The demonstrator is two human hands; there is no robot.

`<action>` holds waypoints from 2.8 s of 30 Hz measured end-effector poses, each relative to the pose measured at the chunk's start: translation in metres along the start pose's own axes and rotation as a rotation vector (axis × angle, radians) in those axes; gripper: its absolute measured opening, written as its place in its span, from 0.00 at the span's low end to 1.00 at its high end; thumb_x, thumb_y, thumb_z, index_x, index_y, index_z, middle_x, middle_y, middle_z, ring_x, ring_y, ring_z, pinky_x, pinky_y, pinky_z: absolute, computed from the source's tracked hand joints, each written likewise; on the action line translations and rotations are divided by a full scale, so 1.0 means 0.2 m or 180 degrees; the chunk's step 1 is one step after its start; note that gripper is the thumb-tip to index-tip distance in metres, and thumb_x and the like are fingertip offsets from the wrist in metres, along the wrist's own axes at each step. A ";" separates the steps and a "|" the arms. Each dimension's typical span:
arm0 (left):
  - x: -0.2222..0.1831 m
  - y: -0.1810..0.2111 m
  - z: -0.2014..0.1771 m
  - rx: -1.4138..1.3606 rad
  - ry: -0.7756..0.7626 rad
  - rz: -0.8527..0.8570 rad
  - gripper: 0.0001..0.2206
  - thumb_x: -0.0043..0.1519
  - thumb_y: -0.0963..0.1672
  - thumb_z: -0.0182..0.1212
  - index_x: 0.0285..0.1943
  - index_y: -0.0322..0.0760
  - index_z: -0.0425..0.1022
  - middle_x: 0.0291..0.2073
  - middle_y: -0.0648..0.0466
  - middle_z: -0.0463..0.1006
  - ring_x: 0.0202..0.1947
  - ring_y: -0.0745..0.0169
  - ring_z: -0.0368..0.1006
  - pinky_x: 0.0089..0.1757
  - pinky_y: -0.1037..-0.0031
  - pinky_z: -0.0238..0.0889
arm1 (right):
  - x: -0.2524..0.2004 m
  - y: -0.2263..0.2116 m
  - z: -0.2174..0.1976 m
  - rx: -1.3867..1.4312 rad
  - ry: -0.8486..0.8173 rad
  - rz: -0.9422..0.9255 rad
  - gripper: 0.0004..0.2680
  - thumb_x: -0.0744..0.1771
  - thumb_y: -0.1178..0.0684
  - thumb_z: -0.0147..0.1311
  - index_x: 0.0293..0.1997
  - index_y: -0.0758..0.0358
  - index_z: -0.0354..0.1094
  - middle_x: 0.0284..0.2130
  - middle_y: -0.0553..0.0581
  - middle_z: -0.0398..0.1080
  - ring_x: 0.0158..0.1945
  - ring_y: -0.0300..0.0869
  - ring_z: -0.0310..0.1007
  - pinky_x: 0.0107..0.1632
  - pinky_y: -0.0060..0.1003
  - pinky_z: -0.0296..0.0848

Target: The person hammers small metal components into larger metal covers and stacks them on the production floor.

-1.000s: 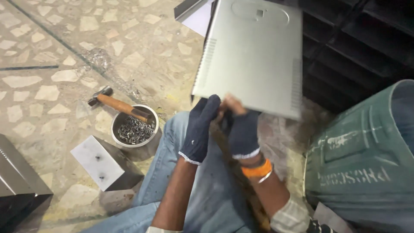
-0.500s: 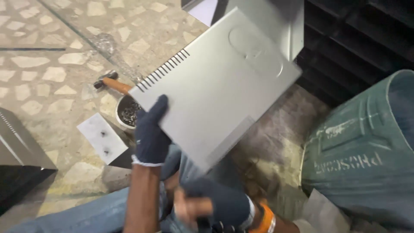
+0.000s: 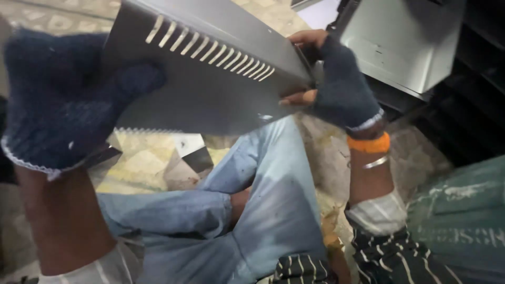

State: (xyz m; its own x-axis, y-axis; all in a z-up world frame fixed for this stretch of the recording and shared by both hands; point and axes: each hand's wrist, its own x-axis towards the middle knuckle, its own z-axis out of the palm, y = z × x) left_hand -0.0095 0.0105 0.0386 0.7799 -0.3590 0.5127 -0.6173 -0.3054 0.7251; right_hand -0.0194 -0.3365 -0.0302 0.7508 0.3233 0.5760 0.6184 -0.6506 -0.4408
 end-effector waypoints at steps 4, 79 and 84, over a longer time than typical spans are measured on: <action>-0.11 -0.27 -0.10 0.1246 0.0302 0.1136 0.08 0.70 0.37 0.68 0.54 0.20 0.80 0.47 0.43 0.82 0.45 0.57 0.80 0.49 0.72 0.71 | 0.08 0.13 0.28 0.0969 0.0096 0.0212 0.29 0.57 0.61 0.76 0.61 0.66 0.62 0.52 0.53 0.67 0.57 0.41 0.67 0.64 0.37 0.69; -0.75 -1.64 0.53 -0.3126 0.2060 -0.2467 0.20 0.60 0.41 0.66 0.62 0.29 0.75 0.46 0.53 0.80 0.44 0.64 0.76 0.47 0.74 0.70 | -0.18 0.40 1.37 0.3013 0.0243 0.1968 0.21 0.69 0.56 0.54 0.72 0.70 0.58 0.61 0.57 0.69 0.62 0.39 0.67 0.66 0.33 0.66; -0.79 -1.74 0.55 -0.3017 0.2117 -0.2497 0.18 0.61 0.41 0.67 0.60 0.28 0.76 0.45 0.52 0.80 0.44 0.64 0.77 0.47 0.75 0.71 | -0.17 0.41 1.37 0.3077 0.0138 0.2088 0.22 0.69 0.54 0.55 0.72 0.70 0.57 0.61 0.58 0.69 0.63 0.40 0.68 0.66 0.34 0.65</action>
State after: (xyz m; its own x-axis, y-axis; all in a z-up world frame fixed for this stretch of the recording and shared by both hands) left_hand 0.0702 0.0767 -0.3462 0.9523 0.1876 -0.2407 0.0934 0.5716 0.8152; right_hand 0.0691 -0.2138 -0.2751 0.9948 0.0837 0.0582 0.0483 0.1159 -0.9921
